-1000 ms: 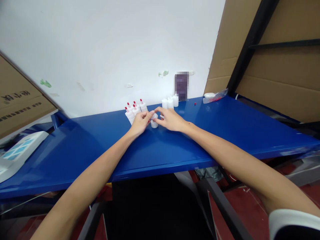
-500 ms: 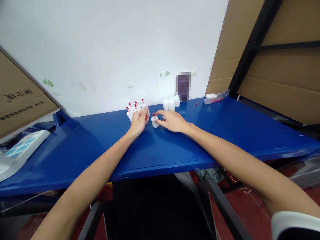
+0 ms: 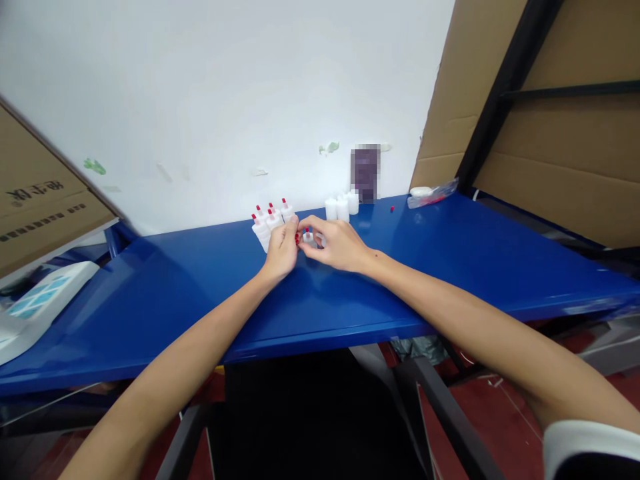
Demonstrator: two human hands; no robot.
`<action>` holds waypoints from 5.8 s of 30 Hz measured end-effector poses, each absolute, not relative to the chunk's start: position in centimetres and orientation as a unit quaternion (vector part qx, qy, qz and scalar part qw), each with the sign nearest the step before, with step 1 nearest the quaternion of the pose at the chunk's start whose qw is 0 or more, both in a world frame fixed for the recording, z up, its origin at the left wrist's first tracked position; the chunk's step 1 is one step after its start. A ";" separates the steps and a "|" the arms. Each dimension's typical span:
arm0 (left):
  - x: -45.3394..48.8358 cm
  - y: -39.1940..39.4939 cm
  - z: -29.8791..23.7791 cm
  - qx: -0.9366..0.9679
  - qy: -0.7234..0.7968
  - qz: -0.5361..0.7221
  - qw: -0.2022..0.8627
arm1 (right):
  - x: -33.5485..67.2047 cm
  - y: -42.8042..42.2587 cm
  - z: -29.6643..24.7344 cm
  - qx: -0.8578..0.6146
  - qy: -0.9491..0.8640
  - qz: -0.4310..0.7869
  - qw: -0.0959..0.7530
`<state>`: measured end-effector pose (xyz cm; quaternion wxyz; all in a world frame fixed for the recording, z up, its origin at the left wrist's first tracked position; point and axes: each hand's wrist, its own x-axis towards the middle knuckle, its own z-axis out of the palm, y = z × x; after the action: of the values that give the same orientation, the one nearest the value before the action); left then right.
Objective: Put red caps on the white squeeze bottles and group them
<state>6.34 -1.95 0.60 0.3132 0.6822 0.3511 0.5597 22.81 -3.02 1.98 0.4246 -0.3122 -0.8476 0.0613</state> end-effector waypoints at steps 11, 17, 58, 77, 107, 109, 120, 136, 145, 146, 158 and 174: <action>6.7 -2.2 0.5 0.675 0.362 0.554 0.326 | 22.2 -3.3 1.6 -0.286 -0.836 0.075 0.461; 6.8 -2.2 0.4 0.674 0.360 0.557 0.327 | 22.0 -3.4 1.5 -0.280 -0.827 0.081 0.481; 6.7 -2.4 0.2 0.674 0.253 0.539 0.437 | 22.9 -2.8 2.0 -0.291 -0.795 0.155 0.509; 6.7 -2.6 0.6 0.772 0.273 0.457 0.348 | 23.5 -3.3 2.8 -0.313 -0.868 0.122 0.366; 5.5 -2.4 0.9 0.791 0.254 0.313 0.460 | 23.8 -3.9 3.3 -0.336 -0.897 0.031 0.284; 5.7 -2.5 0.8 0.781 0.249 0.308 0.483 | 23.9 -3.8 3.0 -0.330 -0.900 0.023 0.284; 6.4 -2.4 -0.7 0.782 0.295 0.303 0.459 | 24.3 -3.3 1.8 -0.300 -0.912 -0.040 0.277; 5.2 -3.1 3.0 0.842 0.303 0.434 0.105 | 25.2 -3.2 4.4 -0.386 -0.854 -0.068 0.343; 4.4 -2.4 2.5 0.838 0.324 0.432 -0.085 | 24.9 -2.8 4.2 -0.400 -0.858 0.000 0.322; 4.5 -2.4 2.4 0.837 0.324 0.431 -0.091 | 24.7 -2.7 4.0 -0.401 -0.857 0.016 0.324; 4.1 -2.1 1.9 0.803 0.344 0.479 -0.084 | 22.9 -1.4 2.1 -0.436 -0.841 0.080 0.310; 4.8 -2.3 1.5 0.868 0.287 0.404 -0.028 | 24.0 -2.5 2.7 -0.341 -0.869 0.067 0.353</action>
<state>4.78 -2.31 1.49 -0.0277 0.8680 0.2867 0.4044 24.02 -2.46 2.72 0.3533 -0.3410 -0.8685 0.0674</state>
